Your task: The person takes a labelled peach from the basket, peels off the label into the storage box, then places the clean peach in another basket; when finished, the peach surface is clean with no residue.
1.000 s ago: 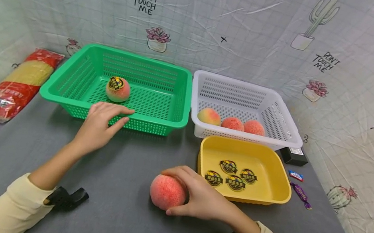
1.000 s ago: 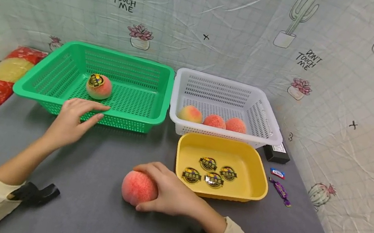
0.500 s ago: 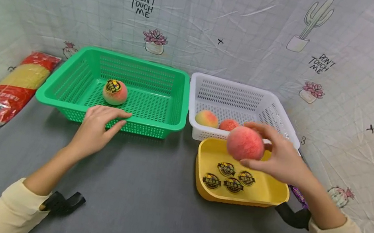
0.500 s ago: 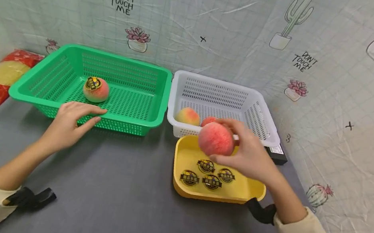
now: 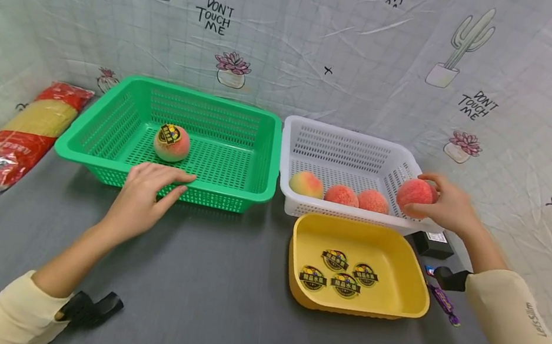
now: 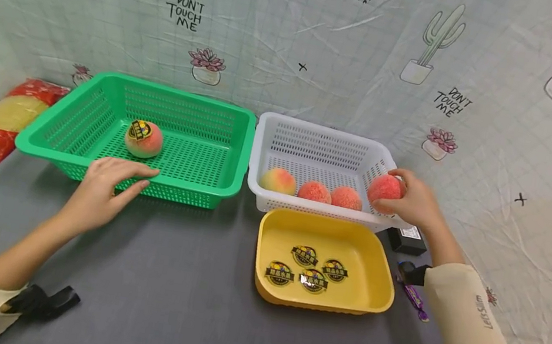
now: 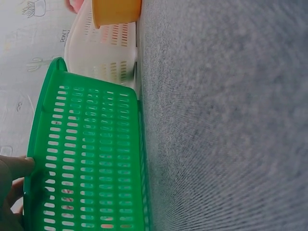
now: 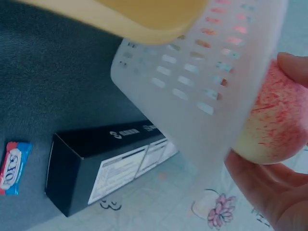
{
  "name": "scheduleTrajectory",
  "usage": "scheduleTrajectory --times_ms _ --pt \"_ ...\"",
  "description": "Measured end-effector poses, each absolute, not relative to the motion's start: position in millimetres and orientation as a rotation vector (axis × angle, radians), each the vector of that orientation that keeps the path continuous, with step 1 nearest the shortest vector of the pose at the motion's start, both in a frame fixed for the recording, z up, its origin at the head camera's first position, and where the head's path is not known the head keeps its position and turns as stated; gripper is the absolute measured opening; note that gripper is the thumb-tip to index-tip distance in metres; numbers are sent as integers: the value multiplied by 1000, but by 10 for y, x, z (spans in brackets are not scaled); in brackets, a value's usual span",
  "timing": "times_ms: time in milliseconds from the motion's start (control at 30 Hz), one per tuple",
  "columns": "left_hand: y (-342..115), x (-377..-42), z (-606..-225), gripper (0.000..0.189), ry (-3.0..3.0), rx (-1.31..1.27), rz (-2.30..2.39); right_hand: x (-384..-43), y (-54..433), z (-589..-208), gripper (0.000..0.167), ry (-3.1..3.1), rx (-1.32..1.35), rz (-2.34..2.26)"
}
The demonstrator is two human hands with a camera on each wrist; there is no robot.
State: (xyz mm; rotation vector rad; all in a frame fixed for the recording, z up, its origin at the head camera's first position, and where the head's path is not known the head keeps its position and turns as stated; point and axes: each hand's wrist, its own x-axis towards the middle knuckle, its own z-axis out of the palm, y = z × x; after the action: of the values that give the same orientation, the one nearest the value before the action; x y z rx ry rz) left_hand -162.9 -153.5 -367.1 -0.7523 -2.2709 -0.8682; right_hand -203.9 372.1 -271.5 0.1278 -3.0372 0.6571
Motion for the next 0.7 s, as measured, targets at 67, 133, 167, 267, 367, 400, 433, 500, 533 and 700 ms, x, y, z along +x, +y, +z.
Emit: scheduleTrajectory --times_ms 67,133,167,267,367,400,433,500,533,700 --pt "-1534 -1627 -3672 28 -2271 -753 -871 -2120 3739 -2769 76 -3067 131 572" --pt "-1533 -1624 -3668 28 -2272 -753 -872 -2190 3736 -2819 75 -3097 133 506" --pt "-1531 -1625 -3667 28 -2271 -754 -874 -2220 3732 -2838 75 -3114 133 466" --pt "-1527 -1621 -3660 27 -2267 -753 -877 -2267 3706 -2866 74 -3154 132 393" --pt "-1527 -1624 -3667 27 -2265 -752 -878 -2282 3677 -2866 73 -3182 126 356" --pt "-1527 -1624 -3669 27 -2265 -752 -878 -2287 3674 -2870 72 -3187 125 346" --pt "-1528 -1625 -3671 27 -2264 -752 -877 -2291 3673 -2876 72 -3195 118 341" --pt "-1528 -1624 -3672 27 -2263 -752 -877 -2302 3676 -2893 72 -3209 107 330" --pt "-1528 -1625 -3672 27 -2263 -753 -878 -2310 3681 -2906 72 -3213 110 333" --pt "-1525 -1626 -3669 27 -2266 -755 -881 -2345 3677 -2954 72 -3205 116 372"
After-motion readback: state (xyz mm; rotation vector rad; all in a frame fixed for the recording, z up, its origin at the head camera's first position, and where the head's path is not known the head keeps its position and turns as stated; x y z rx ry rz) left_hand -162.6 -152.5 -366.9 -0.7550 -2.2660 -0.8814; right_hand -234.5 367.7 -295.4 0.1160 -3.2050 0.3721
